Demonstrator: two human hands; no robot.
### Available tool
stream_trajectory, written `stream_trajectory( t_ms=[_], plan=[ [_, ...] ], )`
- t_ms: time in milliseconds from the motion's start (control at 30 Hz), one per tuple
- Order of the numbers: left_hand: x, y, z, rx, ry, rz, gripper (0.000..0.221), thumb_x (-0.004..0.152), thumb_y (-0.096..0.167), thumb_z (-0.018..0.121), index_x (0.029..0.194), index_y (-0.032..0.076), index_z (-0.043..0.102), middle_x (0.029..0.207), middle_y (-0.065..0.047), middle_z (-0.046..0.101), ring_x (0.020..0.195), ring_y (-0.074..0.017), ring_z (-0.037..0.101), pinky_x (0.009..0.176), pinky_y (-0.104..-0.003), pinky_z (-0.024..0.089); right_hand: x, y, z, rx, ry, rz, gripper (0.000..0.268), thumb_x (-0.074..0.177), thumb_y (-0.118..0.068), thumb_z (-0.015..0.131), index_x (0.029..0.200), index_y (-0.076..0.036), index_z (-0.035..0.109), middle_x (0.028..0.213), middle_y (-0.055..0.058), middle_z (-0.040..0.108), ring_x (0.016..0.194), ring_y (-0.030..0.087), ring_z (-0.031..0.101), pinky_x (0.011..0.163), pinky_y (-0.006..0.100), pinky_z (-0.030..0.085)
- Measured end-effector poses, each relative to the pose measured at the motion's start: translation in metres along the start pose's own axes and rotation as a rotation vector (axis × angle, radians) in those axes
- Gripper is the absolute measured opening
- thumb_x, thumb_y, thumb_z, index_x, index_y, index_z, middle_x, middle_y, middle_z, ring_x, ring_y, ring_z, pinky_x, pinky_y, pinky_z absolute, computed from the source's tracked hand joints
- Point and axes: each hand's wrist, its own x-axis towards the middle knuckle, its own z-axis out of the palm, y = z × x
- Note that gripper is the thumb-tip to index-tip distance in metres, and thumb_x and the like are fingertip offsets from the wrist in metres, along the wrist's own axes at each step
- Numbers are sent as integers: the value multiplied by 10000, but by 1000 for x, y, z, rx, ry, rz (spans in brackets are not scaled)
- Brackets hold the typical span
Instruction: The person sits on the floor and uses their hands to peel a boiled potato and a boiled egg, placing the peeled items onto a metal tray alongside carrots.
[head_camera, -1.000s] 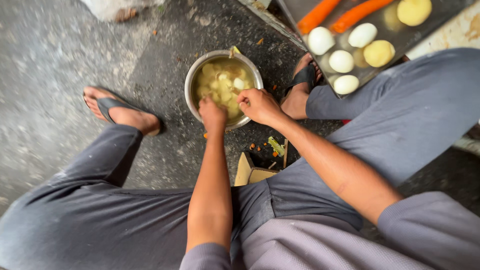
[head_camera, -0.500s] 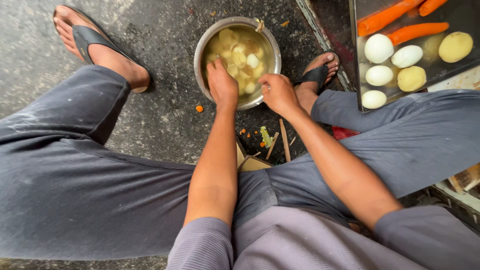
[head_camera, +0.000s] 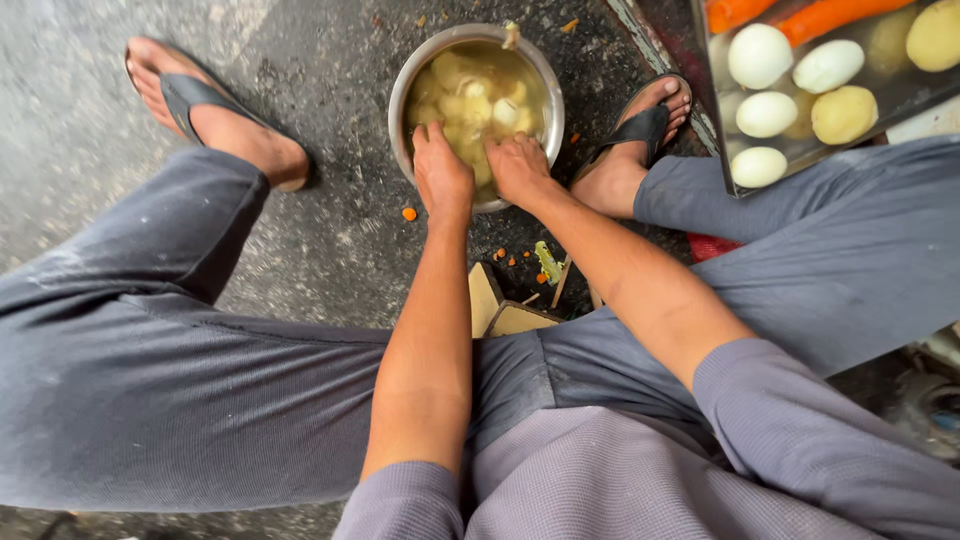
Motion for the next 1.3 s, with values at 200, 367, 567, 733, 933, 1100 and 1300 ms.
stream_trajectory(
  t_ms=[200,367,567,733,933,1100,1300],
  plan=[
    [0,-11,3,52,71,135,455,823,-61,642,1270,20,608,1279,-234,613,1141,-433,587,995,-480,477,-1,8,0,24,40,-16,442,875,15,682,1310,-43,630,1103,210,695,1108,377,639,1007,498,464],
    [2,-20,-4,78,82,183,451,755,-13,654,1203,36,632,1190,-220,644,1108,-419,589,979,-481,476,-3,-9,-27,182,38,-2,692,745,-19,753,1411,-9,567,1342,278,532,1052,415,628,950,533,474],
    [1,-25,-8,120,99,184,410,807,28,671,1214,54,633,1181,-207,653,1121,-407,583,1007,-487,454,-12,-21,-57,423,16,129,421,689,-96,799,1082,15,699,1336,290,460,1192,433,537,1003,502,477],
    [3,-14,-9,94,28,-23,398,809,61,663,1206,91,642,1187,-171,651,1162,-381,548,1017,-474,437,-20,-20,-63,494,291,15,410,824,-100,725,1202,40,648,1191,278,606,1148,402,600,1007,508,507],
    [-1,1,-19,51,3,-82,383,851,136,670,1231,97,633,1235,-163,638,1222,-374,517,1050,-467,423,-73,-32,-49,358,336,-140,494,724,41,628,1218,37,639,1007,260,665,950,416,640,835,533,519],
    [6,-6,-18,-31,37,-81,349,856,170,692,1193,80,675,1169,-185,691,1139,-399,607,998,-480,470,-59,-32,-58,352,378,-102,259,872,19,617,1119,8,696,968,211,704,966,367,658,910,504,534],
    [13,-10,-11,-183,-25,-188,373,813,109,677,1185,83,692,1173,-185,725,1104,-367,681,968,-448,512,-61,-25,-63,357,293,11,195,861,-2,620,1041,2,693,994,203,716,985,376,656,892,502,531]
  ],
)
